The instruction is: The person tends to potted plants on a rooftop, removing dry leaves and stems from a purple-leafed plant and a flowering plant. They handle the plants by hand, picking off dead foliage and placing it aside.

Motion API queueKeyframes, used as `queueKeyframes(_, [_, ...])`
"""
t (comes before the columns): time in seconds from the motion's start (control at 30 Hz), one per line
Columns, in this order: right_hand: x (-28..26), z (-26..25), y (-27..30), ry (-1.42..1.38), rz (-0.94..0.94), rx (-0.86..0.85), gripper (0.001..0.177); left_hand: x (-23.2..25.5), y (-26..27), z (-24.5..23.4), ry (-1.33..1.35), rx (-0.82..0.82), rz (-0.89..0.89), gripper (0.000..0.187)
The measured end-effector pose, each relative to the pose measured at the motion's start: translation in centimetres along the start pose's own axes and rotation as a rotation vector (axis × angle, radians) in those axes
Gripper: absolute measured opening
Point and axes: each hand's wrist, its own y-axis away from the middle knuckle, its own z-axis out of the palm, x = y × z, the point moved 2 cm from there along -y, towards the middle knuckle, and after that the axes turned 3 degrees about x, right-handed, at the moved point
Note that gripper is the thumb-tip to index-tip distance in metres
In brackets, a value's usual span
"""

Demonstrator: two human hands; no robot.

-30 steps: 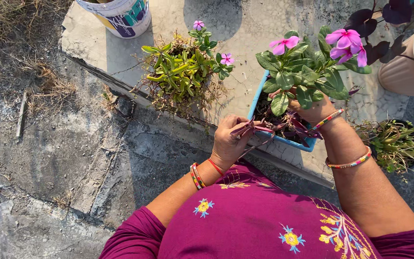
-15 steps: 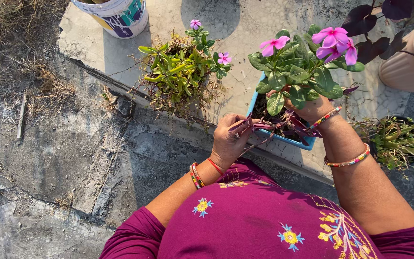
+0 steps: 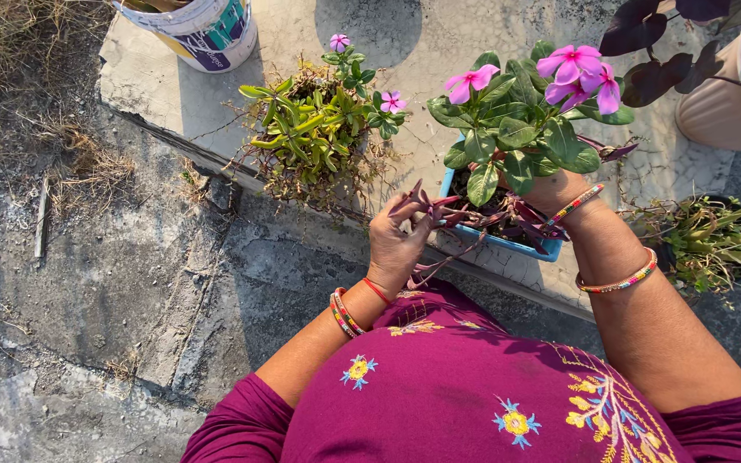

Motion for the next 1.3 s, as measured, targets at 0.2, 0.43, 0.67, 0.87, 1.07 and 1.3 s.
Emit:
queueKeyframes(0.2, [-1.5, -0.6, -0.4, 0.296, 0.003, 0.014, 0.032, -3.9, -0.3, -0.2, 0.174, -0.040, -0.235, 0.012])
queueKeyframes(0.43, [-2.2, -2.3, 2.4, -0.553, 0.582, 0.183, 0.020, -6.6, -1.0, -0.5, 0.372, -0.021, -0.297, 0.028])
queueKeyframes(0.67, [0.7, -4.3, 8.3, -0.611, 0.614, 0.382, 0.024, -6.3, -1.8, -2.4, 0.229, 0.001, -0.328, 0.042])
queueKeyframes(0.87, [2.6, -5.3, 11.5, -0.282, 0.588, 0.654, 0.022, -0.7, -0.5, -3.3, -0.298, 0.174, 0.012, 0.041])
queueKeyframes(1.07, [0.7, -6.7, 10.2, -0.029, 0.582, 0.680, 0.025, 3.4, -2.4, 0.9, -0.306, -0.073, 0.082, 0.037])
queueKeyframes(1.3, [-1.0, -6.7, 4.9, 0.105, 0.021, 0.229, 0.015, 2.0, -4.7, 5.6, -0.375, -0.090, -0.019, 0.020])
